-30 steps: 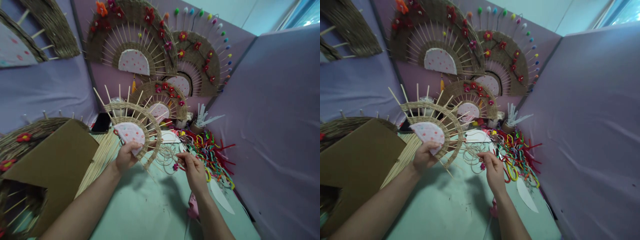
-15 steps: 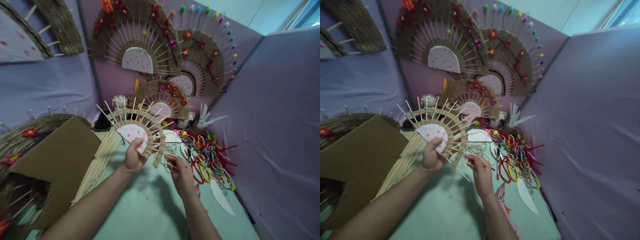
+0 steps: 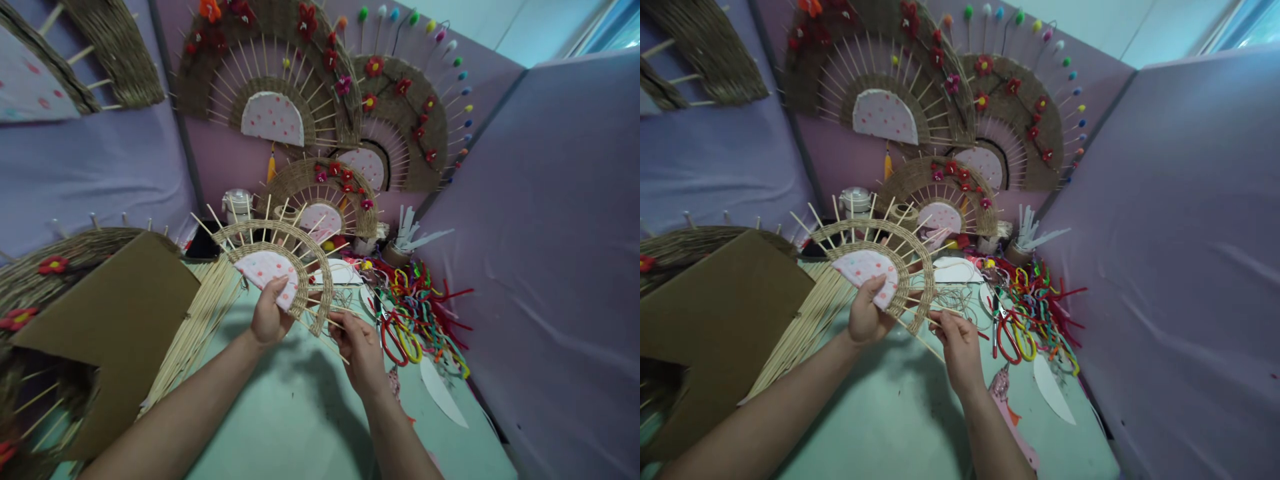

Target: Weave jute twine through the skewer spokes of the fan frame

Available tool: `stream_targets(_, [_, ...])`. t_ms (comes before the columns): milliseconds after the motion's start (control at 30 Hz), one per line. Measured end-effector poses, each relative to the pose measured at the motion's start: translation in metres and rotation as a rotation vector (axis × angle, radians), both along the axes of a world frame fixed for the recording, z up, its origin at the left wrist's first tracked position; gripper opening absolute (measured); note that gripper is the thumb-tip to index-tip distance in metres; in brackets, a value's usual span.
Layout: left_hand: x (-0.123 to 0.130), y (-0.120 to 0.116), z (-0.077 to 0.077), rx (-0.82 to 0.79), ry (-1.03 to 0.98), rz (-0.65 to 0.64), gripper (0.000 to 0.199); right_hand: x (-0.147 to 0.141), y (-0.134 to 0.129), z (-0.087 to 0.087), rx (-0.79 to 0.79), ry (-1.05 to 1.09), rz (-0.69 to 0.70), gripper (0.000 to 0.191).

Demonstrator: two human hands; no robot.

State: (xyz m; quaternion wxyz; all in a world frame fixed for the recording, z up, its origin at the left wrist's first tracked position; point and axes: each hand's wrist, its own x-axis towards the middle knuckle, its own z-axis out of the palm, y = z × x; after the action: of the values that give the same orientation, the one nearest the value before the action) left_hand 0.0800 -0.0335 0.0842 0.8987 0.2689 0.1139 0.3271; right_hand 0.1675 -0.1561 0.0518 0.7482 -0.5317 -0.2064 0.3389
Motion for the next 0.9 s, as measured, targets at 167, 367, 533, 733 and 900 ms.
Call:
stream_targets(167, [-0.001,0.001,0.001,0.038,-0.012,-0.027,0.049,0.003,-0.003,-0.004,0.026,-0.049,0.018,0.027])
stream_targets(367, [-0.002,0.000,0.005,0.065,0.038,0.033,0.051,0.009,-0.011,-0.009,-0.029,-0.285,0.013,0.028])
stream_targets(533, [-0.004,0.001,0.009,0.088,0.057,0.063,0.044,0.015,-0.020,-0.001,-0.045,-0.751,-0.021,0.021])
stream_targets(733, [-0.008,0.005,0.011,0.096,0.042,0.161,0.034,0.020,-0.029,0.006,-0.082,-1.213,-0.132,0.031])
stream_targets(900, [-0.010,0.005,0.018,0.093,0.001,0.246,0.032,0.012,-0.034,0.005,-0.036,-1.281,-0.169,0.040])
